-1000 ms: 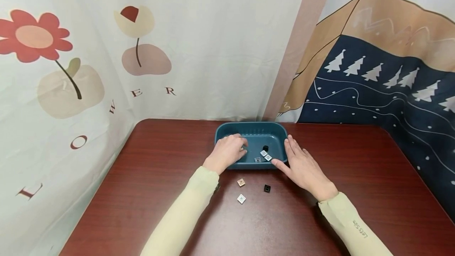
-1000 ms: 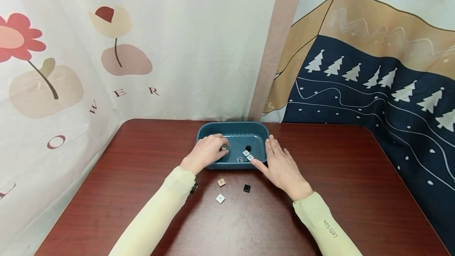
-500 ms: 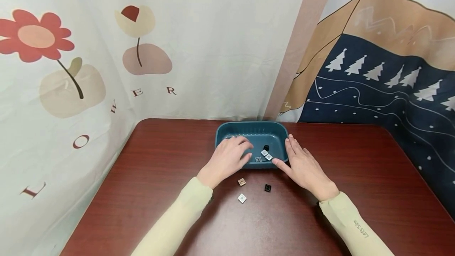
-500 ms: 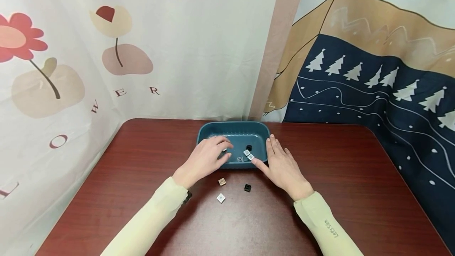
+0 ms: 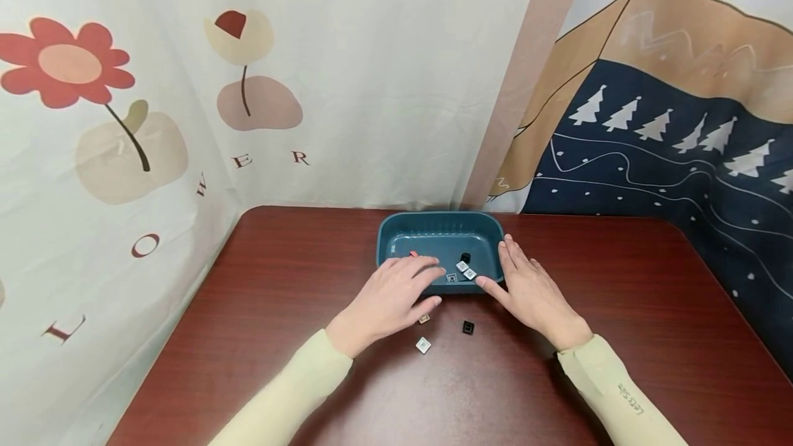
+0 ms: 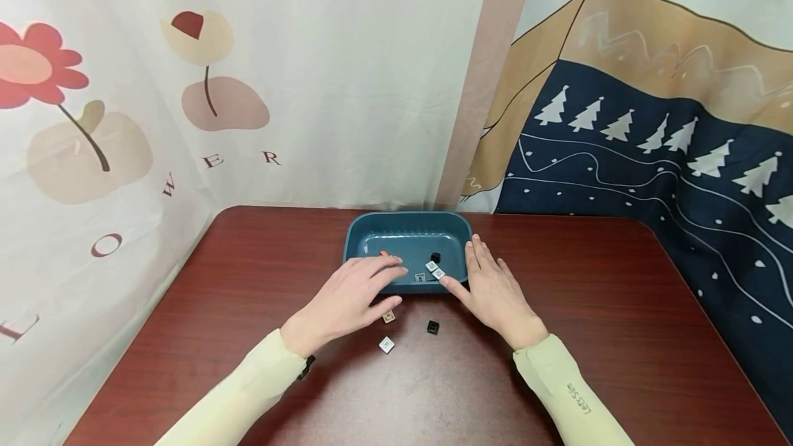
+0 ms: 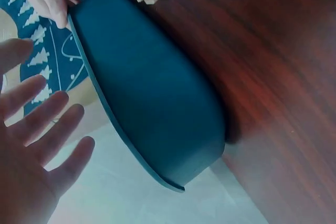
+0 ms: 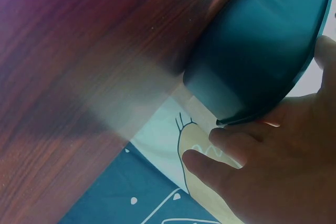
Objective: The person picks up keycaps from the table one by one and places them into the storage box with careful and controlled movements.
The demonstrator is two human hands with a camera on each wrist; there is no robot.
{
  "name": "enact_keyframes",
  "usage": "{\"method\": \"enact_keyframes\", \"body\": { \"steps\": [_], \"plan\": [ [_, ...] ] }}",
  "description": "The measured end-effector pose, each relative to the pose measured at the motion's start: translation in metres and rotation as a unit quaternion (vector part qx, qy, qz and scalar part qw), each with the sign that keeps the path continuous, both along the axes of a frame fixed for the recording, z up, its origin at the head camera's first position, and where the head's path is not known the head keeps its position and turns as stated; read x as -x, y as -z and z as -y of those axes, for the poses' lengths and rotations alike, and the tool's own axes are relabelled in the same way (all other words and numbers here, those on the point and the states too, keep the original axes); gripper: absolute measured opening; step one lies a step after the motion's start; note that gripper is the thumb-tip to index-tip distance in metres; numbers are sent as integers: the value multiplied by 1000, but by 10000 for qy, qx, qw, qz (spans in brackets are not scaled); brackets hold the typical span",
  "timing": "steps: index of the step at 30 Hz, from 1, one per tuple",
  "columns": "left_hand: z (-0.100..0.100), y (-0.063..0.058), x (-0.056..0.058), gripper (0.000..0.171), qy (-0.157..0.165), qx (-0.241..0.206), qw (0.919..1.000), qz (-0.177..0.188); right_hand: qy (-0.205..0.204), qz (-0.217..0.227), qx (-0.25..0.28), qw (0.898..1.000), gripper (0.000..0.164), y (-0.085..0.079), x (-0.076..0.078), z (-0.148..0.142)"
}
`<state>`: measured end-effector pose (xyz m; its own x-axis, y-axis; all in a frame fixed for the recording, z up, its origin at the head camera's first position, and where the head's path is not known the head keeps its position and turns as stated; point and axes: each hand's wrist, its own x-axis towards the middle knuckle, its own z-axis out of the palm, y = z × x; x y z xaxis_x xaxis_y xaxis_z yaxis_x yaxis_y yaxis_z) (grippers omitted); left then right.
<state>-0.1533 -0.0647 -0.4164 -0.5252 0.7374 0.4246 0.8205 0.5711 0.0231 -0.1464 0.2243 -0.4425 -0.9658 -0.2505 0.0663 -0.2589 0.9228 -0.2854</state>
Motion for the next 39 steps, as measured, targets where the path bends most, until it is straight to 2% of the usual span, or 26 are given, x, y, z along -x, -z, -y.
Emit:
{"method": "enact_keyframes", "body": {
  "steps": [7, 11, 16, 19, 25, 31, 39],
  "plan": [
    [1, 5, -14, 40, 629, -66, 9974, -355, -18, -85, -10, 10000, 94, 0, 1, 0],
    [3, 8, -22, 42, 918, 128, 9953, -263, -3, -20, 9, 10000, 96, 0, 1, 0],
    [8, 11, -30, 41, 1135, 584, 9918, -100, 35, 45, 37, 10000, 97, -1, 0, 0],
    [12, 13, -34, 38, 1227, 942, 9879, -84, 35, 45, 40, 10000, 97, -1, -1, 0],
    [16, 19, -41, 28, 1409, 1508, 9780, -309, 7, -28, 71, 10000, 97, -1, -1, 0],
    [15, 29, -45, 20, 1460, 1756, 9719, -569, -10, -31, 69, 10000, 97, 0, -1, -1],
    [15, 31, -47, 19, 1444, 1947, 9662, -874, -9, -19, 77, 10000, 98, 0, -1, 0]
  ]
}}
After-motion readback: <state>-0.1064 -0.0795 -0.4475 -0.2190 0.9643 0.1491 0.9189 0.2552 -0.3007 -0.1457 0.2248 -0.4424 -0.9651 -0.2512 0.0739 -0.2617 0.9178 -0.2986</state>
